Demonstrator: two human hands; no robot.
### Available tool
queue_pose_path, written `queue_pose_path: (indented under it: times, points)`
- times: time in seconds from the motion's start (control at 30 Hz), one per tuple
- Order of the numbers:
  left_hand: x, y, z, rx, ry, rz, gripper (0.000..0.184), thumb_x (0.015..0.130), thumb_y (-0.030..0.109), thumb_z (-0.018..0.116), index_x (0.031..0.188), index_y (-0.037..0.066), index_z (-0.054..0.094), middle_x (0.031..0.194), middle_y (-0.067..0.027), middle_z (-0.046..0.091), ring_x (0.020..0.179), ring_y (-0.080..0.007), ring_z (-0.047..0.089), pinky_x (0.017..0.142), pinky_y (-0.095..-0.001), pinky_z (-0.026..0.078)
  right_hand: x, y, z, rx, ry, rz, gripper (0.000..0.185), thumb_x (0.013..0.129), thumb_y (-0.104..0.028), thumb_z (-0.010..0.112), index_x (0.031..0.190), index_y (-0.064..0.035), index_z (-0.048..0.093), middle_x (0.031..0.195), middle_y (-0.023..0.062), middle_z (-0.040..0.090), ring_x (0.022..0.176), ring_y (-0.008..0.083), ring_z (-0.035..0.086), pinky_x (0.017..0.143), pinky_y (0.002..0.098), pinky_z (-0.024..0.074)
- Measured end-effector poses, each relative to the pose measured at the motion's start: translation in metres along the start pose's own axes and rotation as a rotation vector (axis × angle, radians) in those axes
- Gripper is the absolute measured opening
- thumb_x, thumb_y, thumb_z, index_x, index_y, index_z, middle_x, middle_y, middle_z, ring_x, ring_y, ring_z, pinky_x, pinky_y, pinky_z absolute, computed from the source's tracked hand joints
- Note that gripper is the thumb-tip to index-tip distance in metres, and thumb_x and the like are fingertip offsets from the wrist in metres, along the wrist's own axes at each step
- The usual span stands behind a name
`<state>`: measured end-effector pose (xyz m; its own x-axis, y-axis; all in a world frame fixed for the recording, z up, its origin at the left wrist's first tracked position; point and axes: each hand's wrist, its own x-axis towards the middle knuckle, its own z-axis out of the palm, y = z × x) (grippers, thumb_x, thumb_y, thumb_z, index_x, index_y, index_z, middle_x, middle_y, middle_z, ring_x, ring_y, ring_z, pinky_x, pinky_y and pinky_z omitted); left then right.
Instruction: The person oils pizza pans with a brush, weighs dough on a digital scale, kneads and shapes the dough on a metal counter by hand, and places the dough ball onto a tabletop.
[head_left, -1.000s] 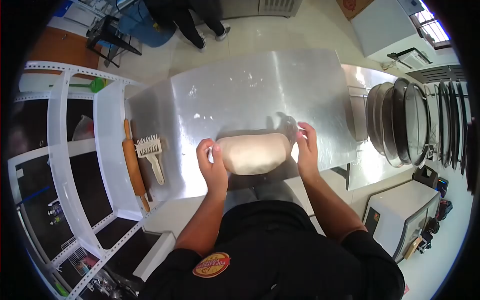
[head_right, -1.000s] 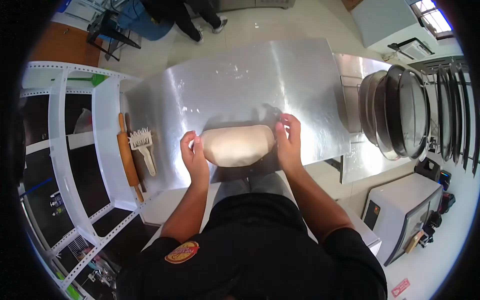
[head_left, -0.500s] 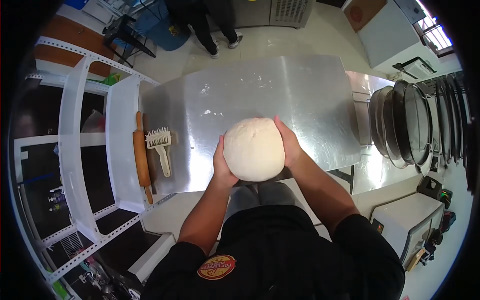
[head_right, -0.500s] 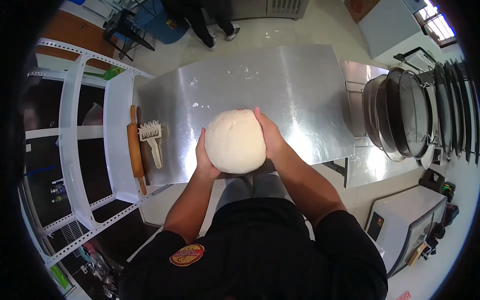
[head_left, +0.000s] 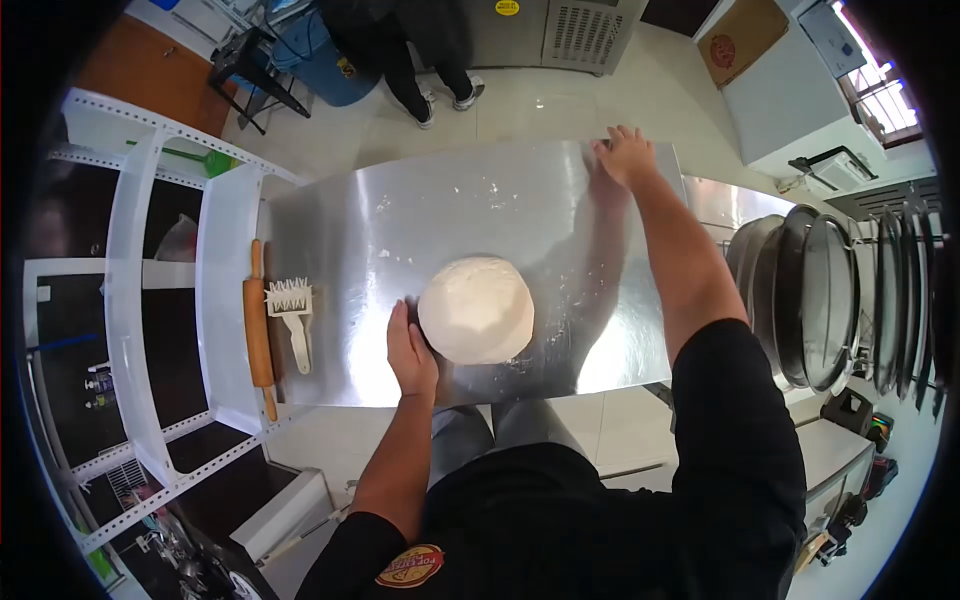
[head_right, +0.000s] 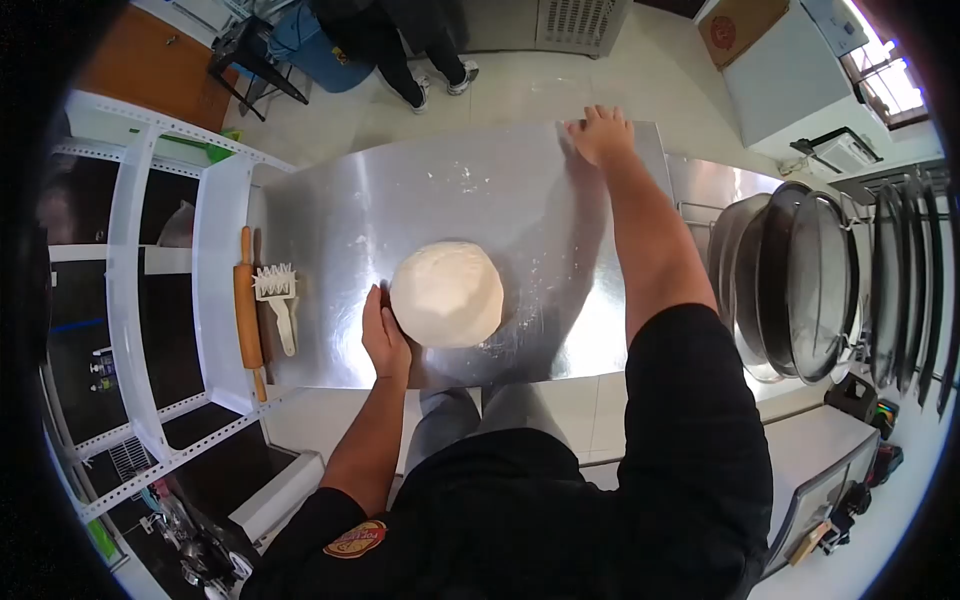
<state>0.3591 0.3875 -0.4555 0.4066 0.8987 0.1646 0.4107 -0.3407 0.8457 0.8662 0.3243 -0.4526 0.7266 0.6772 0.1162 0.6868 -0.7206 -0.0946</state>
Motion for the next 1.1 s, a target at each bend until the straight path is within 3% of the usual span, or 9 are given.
queue_pose_path:
  times: [0.17,0.4,0.53,0.7,0.8,0.97,1.03,1.1]
  points:
    - [-0.023,0.001,-0.007,0.128,-0.062,0.011,0.040,0.112,0.018,0.046,0.143,-0.003,0.057,0.142,-0.0213,0.063,0.133,-0.0362,0.059,0.116,-0.0445,0.044,-0.007,-0.012,0.014,0.030,-0.155,-0.028,0.060,0.101,-0.058,0.053,0.133,-0.0089,0.065,0.140,0.0133,0.063,0.136,0.0326,0.053,0.114,0.0529,0.0374]
    - [-0.027,-0.009,-0.014,0.127,-0.088,0.011,0.040,0.113,0.017,0.043,0.144,-0.004,0.056,0.140,-0.0199,0.064,0.129,-0.0341,0.062,0.113,-0.0420,0.046,-0.043,-0.013,0.008,-0.032,-0.045,0.059,0.058,0.102,-0.058,0.053,0.125,-0.0074,0.068,0.135,0.0130,0.065,0.133,0.0316,0.055,0.114,0.0529,0.0365]
    - [-0.036,-0.012,-0.024,0.166,-0.096,0.046,0.039,0.114,0.020,0.041,0.138,-0.004,0.059,0.135,-0.0221,0.066,0.132,-0.0414,0.059,0.115,-0.0482,0.045,-0.069,-0.008,0.000,0.000,-0.044,0.093,0.057,0.101,-0.057,0.054,0.124,-0.0070,0.068,0.134,0.0133,0.065,0.132,0.0311,0.055,0.114,0.0540,0.0365]
    - [-0.041,-0.014,-0.032,0.177,-0.139,0.089,0.038,0.113,0.019,0.042,0.138,-0.004,0.059,0.136,-0.0218,0.066,0.131,-0.0402,0.060,0.114,-0.0471,0.046,-0.090,0.000,-0.006,0.039,-0.137,0.133,0.059,0.101,-0.056,0.056,0.131,-0.0065,0.066,0.142,0.0155,0.061,0.136,0.0341,0.053,0.116,0.0560,0.0359]
    - [-0.041,-0.014,-0.032,0.229,-0.145,0.165,0.037,0.111,0.015,0.044,0.141,-0.003,0.058,0.136,-0.0208,0.066,0.129,-0.0361,0.062,0.113,-0.0433,0.047,-0.108,0.006,0.012,0.239,0.172,-0.005,0.055,0.100,-0.047,0.064,0.133,-0.0032,0.064,0.140,0.0182,0.062,0.133,0.0392,0.054,0.114,0.0546,0.0392]
    - [-0.034,-0.001,-0.040,0.086,-0.180,0.088,0.034,0.110,0.011,0.045,0.136,-0.002,0.062,0.134,-0.0209,0.067,0.129,-0.0360,0.063,0.112,-0.0432,0.047,-0.238,-0.049,-0.026,0.531,0.262,0.149,0.059,0.099,-0.032,0.066,0.147,-0.0005,0.054,0.152,0.0271,0.051,0.141,0.0484,0.045,0.120,0.0531,0.0346]
    - [-0.028,-0.002,-0.063,-0.020,-0.286,-0.012,0.033,0.108,0.008,0.047,0.134,-0.002,0.064,0.133,-0.0207,0.068,0.127,-0.0359,0.064,0.110,-0.0430,0.048,-0.316,-0.063,-0.033,0.530,0.320,0.291,0.057,0.098,-0.026,0.065,0.147,0.0009,0.053,0.152,0.0288,0.050,0.141,0.0484,0.045,0.120,0.0540,0.0339]
    - [-0.022,-0.017,-0.087,0.027,-0.271,0.099,0.032,0.106,0.005,0.049,0.133,-0.002,0.064,0.132,-0.0204,0.069,0.127,-0.0366,0.064,0.110,-0.0439,0.048,-0.392,-0.077,-0.042,0.361,0.332,0.225,0.054,0.096,-0.020,0.063,0.145,0.0012,0.054,0.152,0.0289,0.048,0.139,0.0482,0.045,0.118,0.0573,0.0317]
